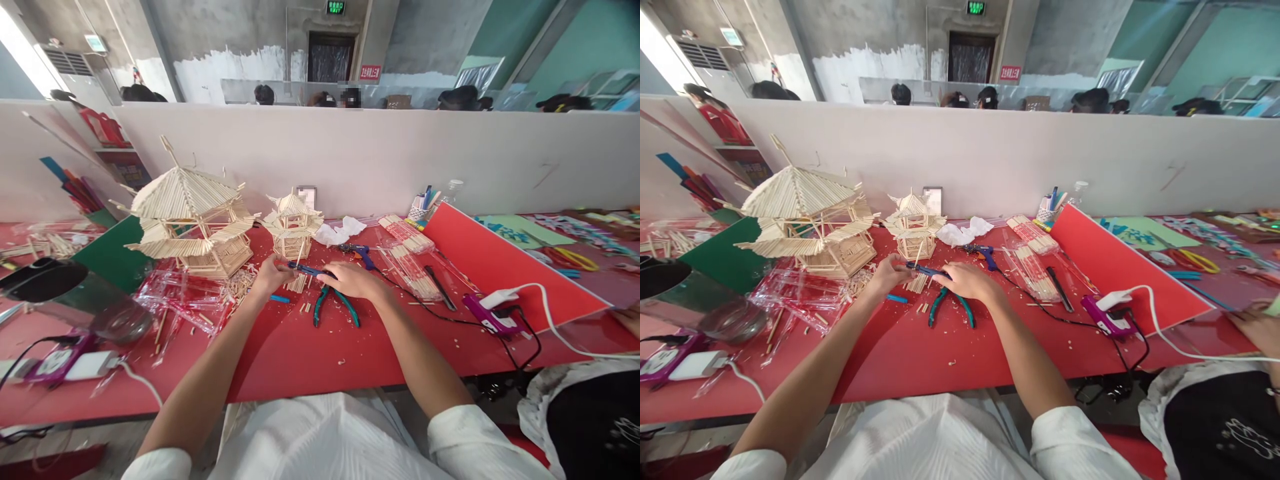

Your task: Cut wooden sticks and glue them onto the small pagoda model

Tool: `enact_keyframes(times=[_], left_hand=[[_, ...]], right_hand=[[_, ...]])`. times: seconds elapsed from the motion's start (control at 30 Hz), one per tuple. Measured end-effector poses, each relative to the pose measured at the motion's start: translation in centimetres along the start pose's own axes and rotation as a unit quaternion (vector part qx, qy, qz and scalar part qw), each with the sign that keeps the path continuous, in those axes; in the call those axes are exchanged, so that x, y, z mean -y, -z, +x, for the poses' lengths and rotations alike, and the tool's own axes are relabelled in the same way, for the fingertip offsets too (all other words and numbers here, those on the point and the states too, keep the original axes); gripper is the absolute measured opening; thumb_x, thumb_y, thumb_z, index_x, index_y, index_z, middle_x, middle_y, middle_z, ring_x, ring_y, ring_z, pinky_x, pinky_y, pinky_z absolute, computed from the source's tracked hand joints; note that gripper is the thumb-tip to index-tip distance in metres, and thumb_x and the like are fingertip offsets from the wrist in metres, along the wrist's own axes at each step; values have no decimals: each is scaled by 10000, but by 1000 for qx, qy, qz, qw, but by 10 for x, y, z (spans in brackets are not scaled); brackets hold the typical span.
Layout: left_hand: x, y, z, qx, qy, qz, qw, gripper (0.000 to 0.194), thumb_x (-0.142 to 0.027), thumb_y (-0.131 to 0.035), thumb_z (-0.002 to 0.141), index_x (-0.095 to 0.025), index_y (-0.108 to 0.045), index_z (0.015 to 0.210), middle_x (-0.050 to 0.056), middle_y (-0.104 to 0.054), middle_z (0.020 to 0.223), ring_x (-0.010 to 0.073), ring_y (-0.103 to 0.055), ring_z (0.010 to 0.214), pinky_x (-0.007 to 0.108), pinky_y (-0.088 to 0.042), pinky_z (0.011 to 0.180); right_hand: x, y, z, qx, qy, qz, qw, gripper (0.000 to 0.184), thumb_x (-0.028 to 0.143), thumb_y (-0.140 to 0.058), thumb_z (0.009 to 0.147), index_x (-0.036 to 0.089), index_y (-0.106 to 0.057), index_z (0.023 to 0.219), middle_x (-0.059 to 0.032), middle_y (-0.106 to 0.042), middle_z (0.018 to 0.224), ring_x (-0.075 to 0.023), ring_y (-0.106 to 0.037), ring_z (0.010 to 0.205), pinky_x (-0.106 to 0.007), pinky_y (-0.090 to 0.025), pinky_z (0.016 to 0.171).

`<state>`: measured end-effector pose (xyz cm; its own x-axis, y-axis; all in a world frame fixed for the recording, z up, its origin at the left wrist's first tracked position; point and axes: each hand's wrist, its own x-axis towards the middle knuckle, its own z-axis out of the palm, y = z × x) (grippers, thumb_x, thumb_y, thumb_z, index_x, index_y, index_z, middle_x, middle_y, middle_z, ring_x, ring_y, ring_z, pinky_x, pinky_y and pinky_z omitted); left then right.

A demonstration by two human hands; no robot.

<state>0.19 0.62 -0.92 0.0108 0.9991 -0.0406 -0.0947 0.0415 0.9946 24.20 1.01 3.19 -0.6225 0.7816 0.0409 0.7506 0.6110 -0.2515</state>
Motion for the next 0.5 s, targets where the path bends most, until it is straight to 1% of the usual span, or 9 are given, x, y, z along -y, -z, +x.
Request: enact_keyframes(times=[0.07, 0.17, 0.3, 0.4, 0.5], left_hand=[[0, 1, 1, 6, -5, 11, 1000, 643, -304, -938, 466, -182, -504, 925, -37, -671, 611, 166, -694, 641, 309, -569, 713], [0, 3, 1, 15, -16, 30, 999, 637, -322, -930, 480, -170, -550, 968, -43, -656, 613, 153, -677, 631, 301, -562, 705], [-4, 9, 0, 40, -19, 52, 998, 657, -332, -927, 485, -160, -584, 1018, -31, -664, 651, 160, -677, 673, 321, -561, 745], [-9, 18, 1, 63, -9, 74, 995, 542, -359, -900, 531, -152, -606, 935, 5, -689, 703, 172, -683, 722, 342, -557, 780], [-12, 29, 4, 85, -41, 160, 983, 357, -398, -824, 618, -145, -632, 781, 24, -684, 709, 164, -653, 700, 310, -536, 732]], right_hand=[[0, -1, 1, -8, -10, -29, 1000, 531, 584, -317, 1020, 176, -655, 1041, -129, -715, 1090, -278, -664, 1018, -307, -411, 774], [1, -3, 2, -12, -22, -60, 998, 541, 598, -299, 1018, 175, -635, 1041, -132, -722, 1064, -281, -677, 974, -306, -398, 737], [1, -2, 2, -4, -28, -70, 997, 528, 597, -309, 1018, 179, -630, 1056, -136, -722, 1071, -278, -678, 974, -301, -393, 745], [-4, 3, 1, -11, -13, -58, 998, 486, 565, -327, 1024, 184, -627, 1058, -133, -721, 1086, -273, -669, 998, -299, -386, 766], [-11, 8, -2, -12, 6, -47, 999, 455, 530, -326, 1033, 186, -623, 1042, -122, -727, 1027, -263, -673, 947, -297, -369, 735]])
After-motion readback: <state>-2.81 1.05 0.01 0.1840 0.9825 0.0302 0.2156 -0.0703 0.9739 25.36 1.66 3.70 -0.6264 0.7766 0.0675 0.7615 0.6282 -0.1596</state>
